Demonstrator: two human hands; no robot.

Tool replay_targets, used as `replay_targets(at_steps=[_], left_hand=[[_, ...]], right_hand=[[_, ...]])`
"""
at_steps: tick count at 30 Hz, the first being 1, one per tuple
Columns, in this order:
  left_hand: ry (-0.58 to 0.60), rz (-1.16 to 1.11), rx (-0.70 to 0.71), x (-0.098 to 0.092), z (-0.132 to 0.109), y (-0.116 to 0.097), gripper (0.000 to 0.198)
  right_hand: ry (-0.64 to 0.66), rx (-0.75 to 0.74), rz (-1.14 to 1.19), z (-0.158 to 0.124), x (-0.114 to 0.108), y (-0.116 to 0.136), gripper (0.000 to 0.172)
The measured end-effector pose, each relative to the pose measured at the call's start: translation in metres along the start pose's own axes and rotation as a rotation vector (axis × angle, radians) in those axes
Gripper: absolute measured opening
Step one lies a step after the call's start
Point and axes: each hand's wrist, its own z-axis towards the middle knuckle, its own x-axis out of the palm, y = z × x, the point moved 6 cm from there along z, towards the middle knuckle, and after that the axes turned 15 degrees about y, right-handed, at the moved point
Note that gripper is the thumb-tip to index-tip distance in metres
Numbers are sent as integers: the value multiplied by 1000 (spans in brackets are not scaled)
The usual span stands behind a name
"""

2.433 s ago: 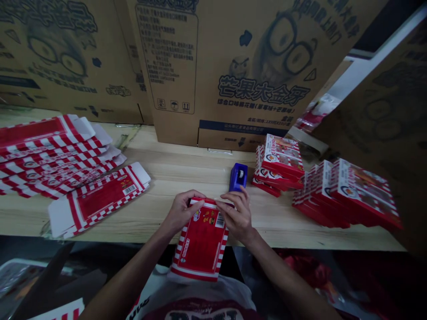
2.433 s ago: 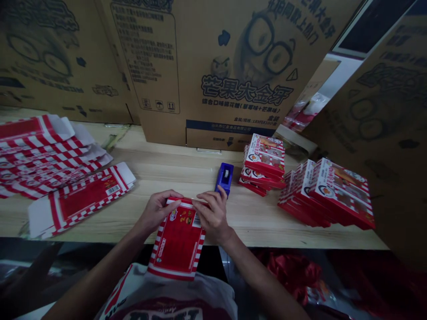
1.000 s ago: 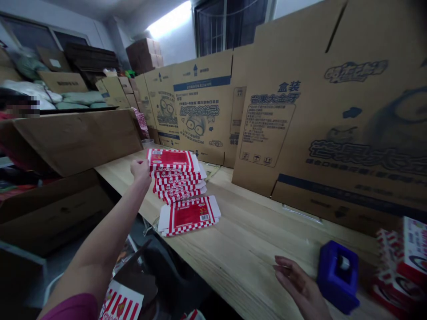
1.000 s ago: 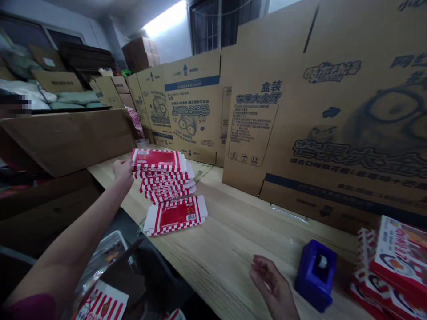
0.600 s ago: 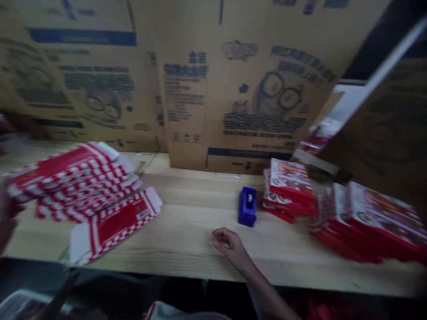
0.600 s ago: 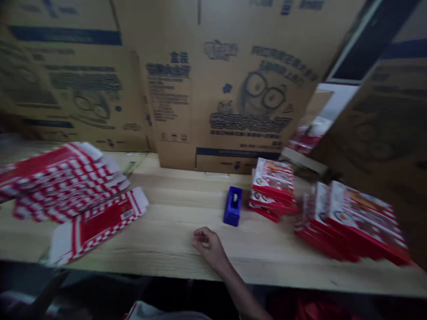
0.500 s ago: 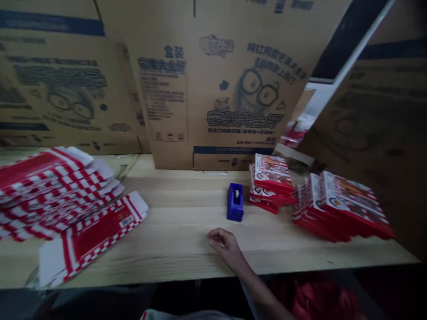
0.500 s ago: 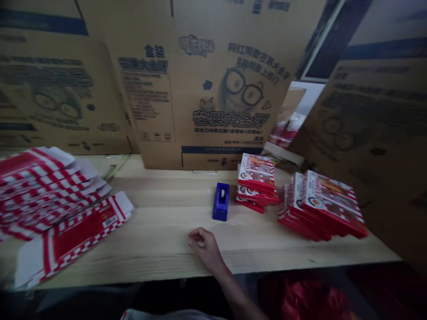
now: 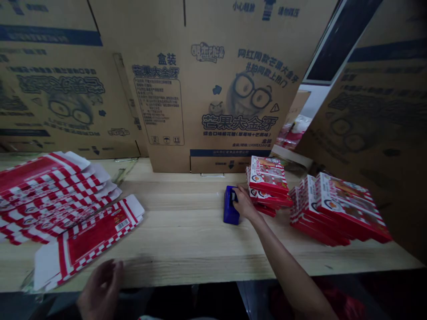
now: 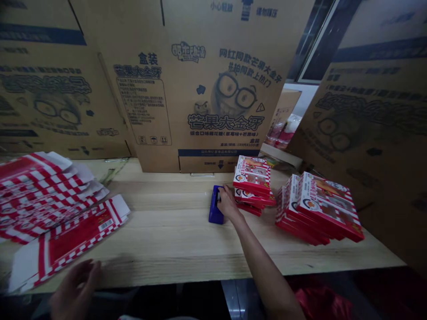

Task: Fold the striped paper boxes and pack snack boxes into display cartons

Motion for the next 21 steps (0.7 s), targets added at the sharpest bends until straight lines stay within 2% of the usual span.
replay_targets(at_steps=[3, 6, 8, 15, 21], left_hand=[[70, 2, 34, 28, -10, -1, 44], [77, 61, 138, 34, -12, -13, 38], [89, 107, 189, 33, -12, -18, 34], [63, 191, 308, 42, -21, -22, 22], [29, 203, 292, 43, -24, -30, 22]], right_hand=[[131, -43, -73, 19, 0, 1, 40], [194, -77, -139, 24, 1, 3, 24], [210, -91, -183, 24, 1, 5, 19], [176, -109, -272, 20, 6, 9, 25], [73, -125, -210, 16, 7, 7, 33]])
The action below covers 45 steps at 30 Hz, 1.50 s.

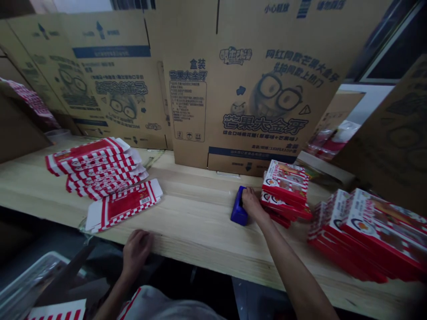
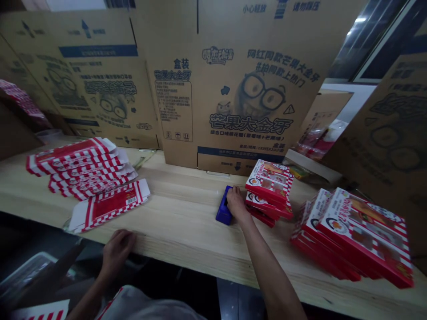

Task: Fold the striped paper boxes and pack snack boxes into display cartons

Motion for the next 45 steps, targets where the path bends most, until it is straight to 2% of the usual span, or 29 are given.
replay_targets(at_steps=[5, 8, 9, 11, 13, 15, 17, 18, 20, 23, 28, 36, 45], left_hand=[[59, -41, -121, -6, 5, -5, 25], [92, -201, -235, -8, 8, -28, 34], [124, -286, -257, -6, 9, -44, 37], [270, -499, -213, 5, 9, -92, 39], [396, -822, -138, 18, 8, -146, 42], [468, -1132, -112, 32, 7, -190, 48], [482, -1349, -69, 42, 7, -217, 48], [459, -1414, -57, 45, 6, -222, 45], [375, -1485, -76, 49, 4, -220, 42], [256, -1546, -188, 53, -6, -200, 41], [202, -1601, -312, 54, -20, -178, 42], [245, -1810, -418, 52, -24, -152, 33], [268, -2009, -455, 31, -33, -123, 25]], right_hand=[[-81, -41, 125, -10, -15, 0, 19], [-164, -170, 192, -27, -29, 23, 25], [-197, -251, 266, -35, -34, 35, 28], [-223, -465, 499, -55, -41, 65, 29], [-158, -670, 755, -75, -42, 97, 27], [-50, -781, 911, -94, -34, 127, 27], [36, -818, 990, -109, -22, 149, 31], [62, -825, 1008, -115, -16, 157, 32], [99, -834, 1015, -122, -2, 169, 35], [116, -857, 1012, -124, 14, 180, 33], [66, -895, 984, -122, 26, 192, 31], [63, -912, 927, -122, 32, 215, 30], [96, -993, 848, -124, 31, 256, 35]])
